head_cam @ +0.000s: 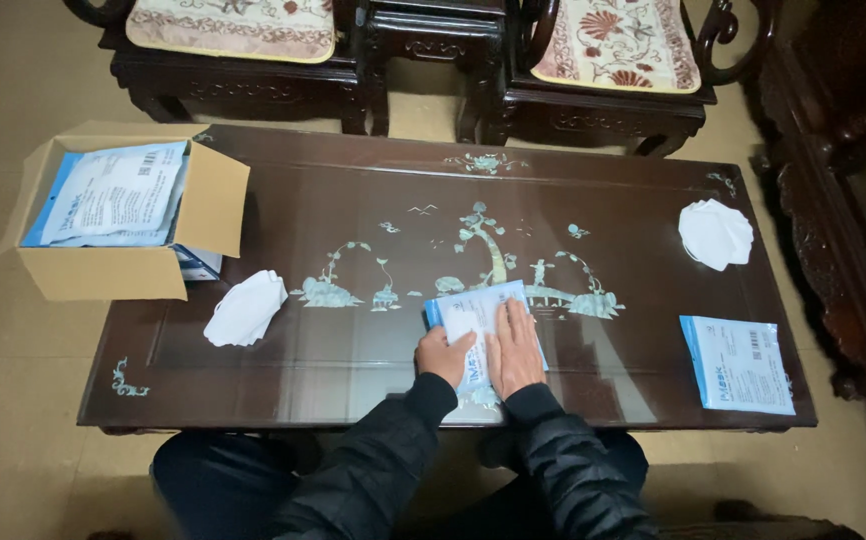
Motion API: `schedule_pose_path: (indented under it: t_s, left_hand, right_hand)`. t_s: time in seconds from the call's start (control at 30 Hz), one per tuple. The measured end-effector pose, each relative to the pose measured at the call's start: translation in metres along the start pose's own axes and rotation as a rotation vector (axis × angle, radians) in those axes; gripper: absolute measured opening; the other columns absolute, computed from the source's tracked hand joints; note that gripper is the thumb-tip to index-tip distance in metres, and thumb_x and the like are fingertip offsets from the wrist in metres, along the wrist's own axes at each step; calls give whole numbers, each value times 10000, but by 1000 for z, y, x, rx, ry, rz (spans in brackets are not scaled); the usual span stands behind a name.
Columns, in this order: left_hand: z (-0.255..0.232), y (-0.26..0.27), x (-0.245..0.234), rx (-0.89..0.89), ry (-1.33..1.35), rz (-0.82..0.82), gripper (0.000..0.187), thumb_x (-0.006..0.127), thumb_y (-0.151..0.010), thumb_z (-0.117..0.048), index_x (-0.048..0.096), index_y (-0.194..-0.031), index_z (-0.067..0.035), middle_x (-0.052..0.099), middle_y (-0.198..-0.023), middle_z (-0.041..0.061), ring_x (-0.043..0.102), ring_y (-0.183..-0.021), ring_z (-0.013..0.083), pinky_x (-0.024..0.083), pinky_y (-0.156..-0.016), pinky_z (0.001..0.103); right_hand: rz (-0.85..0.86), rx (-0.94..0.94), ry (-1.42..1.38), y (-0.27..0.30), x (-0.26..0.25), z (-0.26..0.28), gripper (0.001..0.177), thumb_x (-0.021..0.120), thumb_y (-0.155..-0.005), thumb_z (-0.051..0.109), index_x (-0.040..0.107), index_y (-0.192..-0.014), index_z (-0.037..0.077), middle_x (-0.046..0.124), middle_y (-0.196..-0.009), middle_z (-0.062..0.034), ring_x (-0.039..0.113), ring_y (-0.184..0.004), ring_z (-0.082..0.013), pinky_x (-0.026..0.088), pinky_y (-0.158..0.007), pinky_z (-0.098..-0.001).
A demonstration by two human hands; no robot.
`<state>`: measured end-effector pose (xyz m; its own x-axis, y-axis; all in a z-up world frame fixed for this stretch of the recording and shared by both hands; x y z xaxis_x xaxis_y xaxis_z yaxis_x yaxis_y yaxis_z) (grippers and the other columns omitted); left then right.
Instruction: Packaging face masks into individual blue envelopes at a table.
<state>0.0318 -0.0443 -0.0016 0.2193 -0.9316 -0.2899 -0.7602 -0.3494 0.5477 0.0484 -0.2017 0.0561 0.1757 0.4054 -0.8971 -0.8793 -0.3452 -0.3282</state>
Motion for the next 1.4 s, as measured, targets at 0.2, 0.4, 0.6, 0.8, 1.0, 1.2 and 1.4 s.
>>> schedule_pose_path:
  t_s: [0.2, 0.4, 0.6, 0.8, 1.0, 1.2, 1.4]
  left_hand:
    - [-10, 6, 13, -5, 201, 107, 426, 771, -888, -423, 729, -1193, -129, 755, -1164, 142, 658, -1204, 361, 544, -977, 485]
    - [-34, 28, -12, 50, 79, 177, 462, 669, -953, -395, 681, -1260, -49, 715, -1260, 184, 615, -1268, 378, 508, -1053, 500]
    - [-7, 5, -4, 46, -11, 57, 370, 759, -878, -456, 782, -1099, -160, 781, -1008, 87, 699, -1105, 331, 566, -912, 454]
    - [-4, -7, 2, 62, -19, 68, 458, 688, -921, -473, 700, -1048, -33, 744, -1009, 184, 693, -1077, 392, 546, -890, 497]
    - [-3, -9, -3, 106, -10, 91, 415, 743, -868, -480, 755, -1024, -96, 760, -994, 120, 696, -1071, 357, 547, -893, 477]
    - [22, -27, -46, 110, 255, -58, 335, 724, -956, -316, 742, -1190, -77, 783, -965, 162, 767, -769, 242, 657, -599, 355]
    - [9, -7, -100, 191, 413, 40, 304, 638, -1006, -69, 619, -1255, 103, 735, -979, 291, 748, -731, 269, 688, -630, 336]
  right_hand:
    - [24, -2, 15, 0, -1, 2, 572, 335, -1111, 355, 327, -1594, 49, 273, -1663, -200, 235, -1547, -356, 137, -1285, -462]
    - [19, -23, 65, 1, 2, 1, 573, 342, -1102, 368, 340, -1586, 61, 285, -1656, -204, 249, -1547, -349, 152, -1290, -457]
    - [46, -52, 83, 0, -4, 10, 566, 357, -1098, 383, 368, -1576, 82, 294, -1659, -200, 247, -1552, -340, 154, -1288, -458]
    - [113, -43, 92, 0, 1, 10, 580, 329, -1097, 428, 369, -1580, 109, 300, -1660, -172, 249, -1554, -314, 142, -1291, -443]
    - [161, -29, 141, 1, 15, 1, 646, 328, -1078, 534, 371, -1586, 138, 297, -1663, -169, 232, -1560, -311, 104, -1298, -452]
    - [150, -7, 148, -2, 16, 4, 671, 439, -1042, 574, 428, -1554, 140, 333, -1649, -166, 261, -1552, -324, 156, -1287, -487]
    - [57, 52, 261, 1, 10, -28, 548, 534, -1030, 410, 521, -1494, 118, 433, -1591, -197, 383, -1495, -358, 271, -1238, -543]
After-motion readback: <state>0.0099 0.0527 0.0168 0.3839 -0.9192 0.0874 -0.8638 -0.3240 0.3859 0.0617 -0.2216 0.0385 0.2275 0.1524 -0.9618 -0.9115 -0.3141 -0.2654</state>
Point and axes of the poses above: each hand's wrist, its own y-axis away from the middle knuckle, its own x-axis out of the palm, z = x × y, the point moved 5 cm from there along -y, towards the middle knuckle
